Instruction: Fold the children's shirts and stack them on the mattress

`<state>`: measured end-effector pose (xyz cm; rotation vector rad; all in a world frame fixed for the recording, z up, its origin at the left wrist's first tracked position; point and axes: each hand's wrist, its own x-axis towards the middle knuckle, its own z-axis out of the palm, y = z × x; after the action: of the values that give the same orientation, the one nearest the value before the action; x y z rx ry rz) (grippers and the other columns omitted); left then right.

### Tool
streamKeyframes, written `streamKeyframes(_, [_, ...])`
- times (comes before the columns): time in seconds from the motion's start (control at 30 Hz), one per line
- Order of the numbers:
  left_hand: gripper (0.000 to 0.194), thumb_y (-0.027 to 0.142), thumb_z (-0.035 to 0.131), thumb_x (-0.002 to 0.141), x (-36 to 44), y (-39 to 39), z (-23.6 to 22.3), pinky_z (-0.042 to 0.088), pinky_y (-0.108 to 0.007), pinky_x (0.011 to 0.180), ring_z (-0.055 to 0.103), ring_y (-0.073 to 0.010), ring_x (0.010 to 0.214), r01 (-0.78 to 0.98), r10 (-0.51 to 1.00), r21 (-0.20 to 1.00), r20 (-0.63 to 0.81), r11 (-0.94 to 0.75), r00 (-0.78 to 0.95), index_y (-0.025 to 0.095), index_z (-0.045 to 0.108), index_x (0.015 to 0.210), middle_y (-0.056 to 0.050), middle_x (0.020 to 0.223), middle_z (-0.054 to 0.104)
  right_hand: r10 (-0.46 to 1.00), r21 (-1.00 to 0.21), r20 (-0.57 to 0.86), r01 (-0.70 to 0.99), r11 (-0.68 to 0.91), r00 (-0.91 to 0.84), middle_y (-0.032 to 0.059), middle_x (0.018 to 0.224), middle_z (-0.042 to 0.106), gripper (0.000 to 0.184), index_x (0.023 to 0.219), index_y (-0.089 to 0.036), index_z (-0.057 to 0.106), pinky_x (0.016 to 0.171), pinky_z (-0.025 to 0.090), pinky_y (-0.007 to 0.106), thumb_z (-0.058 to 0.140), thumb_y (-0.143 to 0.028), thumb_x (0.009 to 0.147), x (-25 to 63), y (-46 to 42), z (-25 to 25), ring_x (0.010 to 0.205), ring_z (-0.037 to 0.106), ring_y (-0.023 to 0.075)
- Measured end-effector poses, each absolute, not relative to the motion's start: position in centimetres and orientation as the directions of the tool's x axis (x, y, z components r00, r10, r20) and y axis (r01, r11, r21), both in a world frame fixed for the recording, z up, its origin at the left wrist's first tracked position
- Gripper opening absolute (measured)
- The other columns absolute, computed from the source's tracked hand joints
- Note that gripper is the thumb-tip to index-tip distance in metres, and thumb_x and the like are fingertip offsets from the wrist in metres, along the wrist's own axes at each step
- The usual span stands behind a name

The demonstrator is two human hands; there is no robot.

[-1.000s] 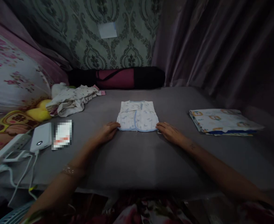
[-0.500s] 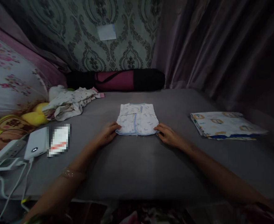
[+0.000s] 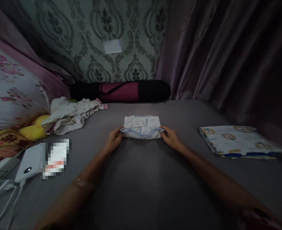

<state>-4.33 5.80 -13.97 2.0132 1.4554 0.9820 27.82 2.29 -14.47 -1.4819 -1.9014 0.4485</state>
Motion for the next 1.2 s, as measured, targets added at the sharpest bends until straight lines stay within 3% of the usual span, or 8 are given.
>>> streamKeyframes(0.23, [0.028,0.023,0.039,0.088,-2.6,9.3,-14.7,0.048,-0.028,0.072,0.061,-0.0178,0.077,0.637,0.918,0.687,0.388,-0.348,0.083,0.018,0.064,0.101,-0.003,0.081,0.066,0.933,-0.607,0.357,0.746,0.274,-0.052,0.0067,0.094,0.07,0.035,0.118,-0.019,0.059,0.071,0.049,0.029,0.039,-0.026,0.09,27.2,6.3,-14.1,0.078,0.064,0.0201])
streamKeyframes(0.47, [0.029,0.019,0.038,0.092,-1.6,14.2,-16.7,0.047,-0.034,0.084,0.062,-0.0226,0.095,0.744,0.938,0.619,0.344,-0.252,0.032,0.014,0.061,0.108,-0.01,0.099,0.068,0.95,-0.485,0.311,0.861,0.151,0.009,0.0106,0.111,0.068,0.033,0.119,-0.017,0.058,0.086,0.046,0.03,0.038,-0.021,0.093,27.4,10.4,-14.5,0.1,0.062,0.0212])
streamKeyframes(0.7, [0.028,0.03,0.037,0.093,-1.8,15.8,-17.7,0.047,-0.031,0.076,0.063,-0.0234,0.091,0.852,0.968,0.51,0.249,-0.119,-0.013,0.016,0.062,0.096,-0.013,0.096,0.067,0.972,-0.399,0.212,0.917,-0.012,0.105,0.0133,0.11,0.067,0.031,0.114,-0.015,0.061,0.083,0.044,0.027,0.039,-0.028,0.096,27.5,12.2,-15.4,0.101,0.062,0.0219])
streamKeyframes(0.97, [0.036,0.042,0.036,0.094,-1.4,16.4,-16.9,0.044,-0.03,0.066,0.066,-0.0243,0.084,0.856,0.979,0.515,0.147,0.047,-0.142,0.019,0.062,0.09,-0.011,0.087,0.07,0.953,-0.414,0.222,0.905,-0.099,0.205,0.0129,0.108,0.069,0.032,0.119,-0.017,0.058,0.081,0.046,0.029,0.041,-0.03,0.095,27.2,13.0,-15.7,0.097,0.065,0.023])
streamKeyframes(1.2, [0.041,0.049,0.037,0.092,-0.9,16.1,-15.7,0.046,-0.035,0.069,0.066,-0.0299,0.09,0.865,0.975,0.483,0.092,0.135,-0.204,0.019,0.064,0.091,-0.016,0.095,0.07,0.95,-0.393,0.137,0.896,-0.208,0.281,0.0152,0.102,0.07,0.035,0.117,-0.017,0.059,0.081,0.046,0.033,0.037,-0.035,0.097,27.0,13.3,-15.2,0.096,0.066,0.0254])
